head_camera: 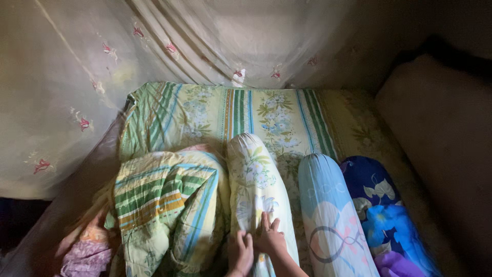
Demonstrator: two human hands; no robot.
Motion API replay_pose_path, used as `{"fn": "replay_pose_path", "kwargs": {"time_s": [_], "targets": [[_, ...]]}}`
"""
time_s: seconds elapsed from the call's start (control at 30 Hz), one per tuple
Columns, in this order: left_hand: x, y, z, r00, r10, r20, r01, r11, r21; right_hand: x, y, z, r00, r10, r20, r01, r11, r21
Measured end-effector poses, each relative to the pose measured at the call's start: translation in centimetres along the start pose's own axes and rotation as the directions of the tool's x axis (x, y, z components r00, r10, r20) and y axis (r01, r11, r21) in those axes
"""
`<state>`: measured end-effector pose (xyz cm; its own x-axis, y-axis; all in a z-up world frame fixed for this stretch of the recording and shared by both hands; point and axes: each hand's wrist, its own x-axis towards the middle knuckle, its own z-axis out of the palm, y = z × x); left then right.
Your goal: The person organizes a bed by moving bolsters and then folds several pieces of fabric including a red cloth, a pink cloth, and a patterned pillowcase, placing them on the bed.
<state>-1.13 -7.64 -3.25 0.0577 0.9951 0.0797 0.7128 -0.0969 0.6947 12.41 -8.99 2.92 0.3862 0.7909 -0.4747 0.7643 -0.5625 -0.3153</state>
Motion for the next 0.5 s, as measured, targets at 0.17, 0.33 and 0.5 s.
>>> {"fn": "replay_pose_path", "kwargs": {"time_s": [0.17, 0.33, 0.5], "targets": [[6.5, 3.1, 1.5, 0.982, 0.132, 0.138, -0.103, 0.975, -0.196, 1.0, 0.3, 0.3, 0.997, -0.008, -0.074, 0.015, 0.996, 0.093], [9.7, 7.1, 0.6, 0.931, 0.133, 0.341, -0.17, 0.982, 0.08, -3.9, -2.6, -4.9, 0.998, 0.01, 0.065, -0.011, 1.0, 0.024], [14.0, 6.9, 5.0, 0.881, 0.157, 0.447, -0.142, 0.988, -0.068, -4.8, -3.1, -5.8, 0.987, 0.057, 0.15, -0.066, 0.996, 0.054]]}}
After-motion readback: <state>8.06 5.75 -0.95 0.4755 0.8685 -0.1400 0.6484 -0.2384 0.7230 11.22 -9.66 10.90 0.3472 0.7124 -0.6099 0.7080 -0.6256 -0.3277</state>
